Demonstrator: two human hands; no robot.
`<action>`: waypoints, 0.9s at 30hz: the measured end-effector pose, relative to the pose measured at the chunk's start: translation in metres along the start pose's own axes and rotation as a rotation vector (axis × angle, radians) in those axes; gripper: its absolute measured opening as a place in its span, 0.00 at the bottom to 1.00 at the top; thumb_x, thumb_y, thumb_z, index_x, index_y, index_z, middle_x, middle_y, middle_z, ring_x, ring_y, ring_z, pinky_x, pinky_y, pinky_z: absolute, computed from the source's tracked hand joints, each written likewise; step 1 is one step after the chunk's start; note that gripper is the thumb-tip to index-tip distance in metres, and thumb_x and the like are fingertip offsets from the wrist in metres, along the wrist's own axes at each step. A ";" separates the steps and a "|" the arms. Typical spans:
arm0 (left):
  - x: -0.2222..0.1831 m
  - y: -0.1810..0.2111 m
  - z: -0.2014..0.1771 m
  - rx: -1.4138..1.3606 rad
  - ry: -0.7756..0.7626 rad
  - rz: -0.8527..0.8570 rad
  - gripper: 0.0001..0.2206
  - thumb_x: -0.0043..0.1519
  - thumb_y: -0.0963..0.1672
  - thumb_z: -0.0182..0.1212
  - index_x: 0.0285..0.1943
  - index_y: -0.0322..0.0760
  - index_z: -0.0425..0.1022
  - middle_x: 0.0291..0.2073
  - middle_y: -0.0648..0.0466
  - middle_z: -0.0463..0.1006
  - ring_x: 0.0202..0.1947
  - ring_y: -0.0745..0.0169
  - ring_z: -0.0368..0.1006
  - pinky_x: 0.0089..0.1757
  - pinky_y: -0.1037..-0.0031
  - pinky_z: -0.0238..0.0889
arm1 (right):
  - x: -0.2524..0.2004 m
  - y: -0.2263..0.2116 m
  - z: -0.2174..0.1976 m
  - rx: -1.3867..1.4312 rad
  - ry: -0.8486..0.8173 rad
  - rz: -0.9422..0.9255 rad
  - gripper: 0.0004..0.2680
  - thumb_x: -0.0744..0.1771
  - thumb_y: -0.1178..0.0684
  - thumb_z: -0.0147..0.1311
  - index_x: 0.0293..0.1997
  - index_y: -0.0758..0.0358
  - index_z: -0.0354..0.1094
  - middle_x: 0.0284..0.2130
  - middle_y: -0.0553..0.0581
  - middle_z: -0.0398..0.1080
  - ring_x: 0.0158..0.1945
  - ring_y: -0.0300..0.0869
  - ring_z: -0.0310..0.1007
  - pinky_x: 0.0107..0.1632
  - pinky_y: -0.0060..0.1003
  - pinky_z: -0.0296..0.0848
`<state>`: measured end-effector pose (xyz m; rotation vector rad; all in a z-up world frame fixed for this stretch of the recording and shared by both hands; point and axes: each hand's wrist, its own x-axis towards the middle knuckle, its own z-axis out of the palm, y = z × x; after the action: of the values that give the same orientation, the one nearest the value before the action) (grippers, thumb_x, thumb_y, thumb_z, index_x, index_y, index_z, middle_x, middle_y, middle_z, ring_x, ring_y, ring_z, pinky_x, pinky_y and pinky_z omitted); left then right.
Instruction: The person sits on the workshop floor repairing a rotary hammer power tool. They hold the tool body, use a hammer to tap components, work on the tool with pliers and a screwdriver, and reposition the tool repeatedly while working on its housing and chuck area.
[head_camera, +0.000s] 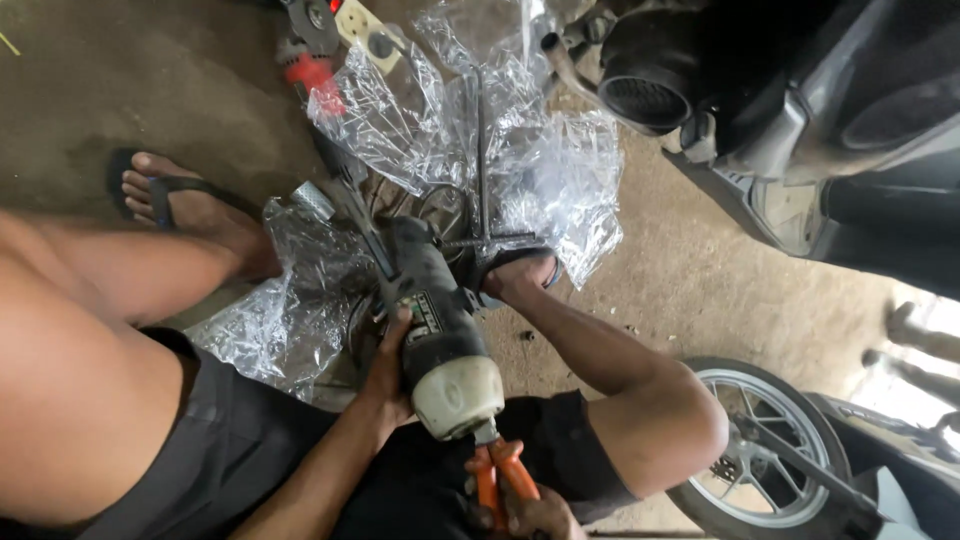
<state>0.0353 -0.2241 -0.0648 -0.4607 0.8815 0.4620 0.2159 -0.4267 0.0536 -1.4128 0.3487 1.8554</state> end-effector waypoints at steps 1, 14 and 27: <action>0.007 -0.004 -0.009 -0.012 -0.039 -0.044 0.29 0.58 0.57 0.56 0.57 0.32 0.76 0.43 0.46 0.81 0.37 0.55 0.75 0.41 0.64 0.69 | 0.014 0.009 -0.018 -0.020 0.268 0.177 0.27 0.59 0.50 0.48 0.67 0.65 0.58 0.55 0.68 0.70 0.50 0.53 0.69 0.39 0.44 0.68; -0.006 -0.008 0.009 0.196 0.153 -0.040 0.29 0.53 0.48 0.59 0.64 0.30 0.69 0.53 0.37 0.77 0.49 0.43 0.72 0.53 0.56 0.63 | -0.008 0.053 -0.075 0.047 0.413 0.237 0.18 0.68 0.58 0.51 0.67 0.62 0.62 0.57 0.71 0.71 0.55 0.58 0.72 0.49 0.53 0.70; -0.011 0.000 0.009 0.202 0.126 0.065 0.23 0.57 0.44 0.60 0.64 0.32 0.72 0.46 0.45 0.80 0.42 0.56 0.74 0.47 0.65 0.67 | -0.022 0.073 -0.096 -0.080 0.028 -0.058 0.34 0.50 0.67 0.30 0.65 0.87 0.55 0.66 0.75 0.60 0.74 0.56 0.55 0.73 0.46 0.48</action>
<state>0.0350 -0.2215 -0.0513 -0.2787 1.0558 0.4016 0.2337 -0.5443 0.0240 -1.4881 0.2463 1.8219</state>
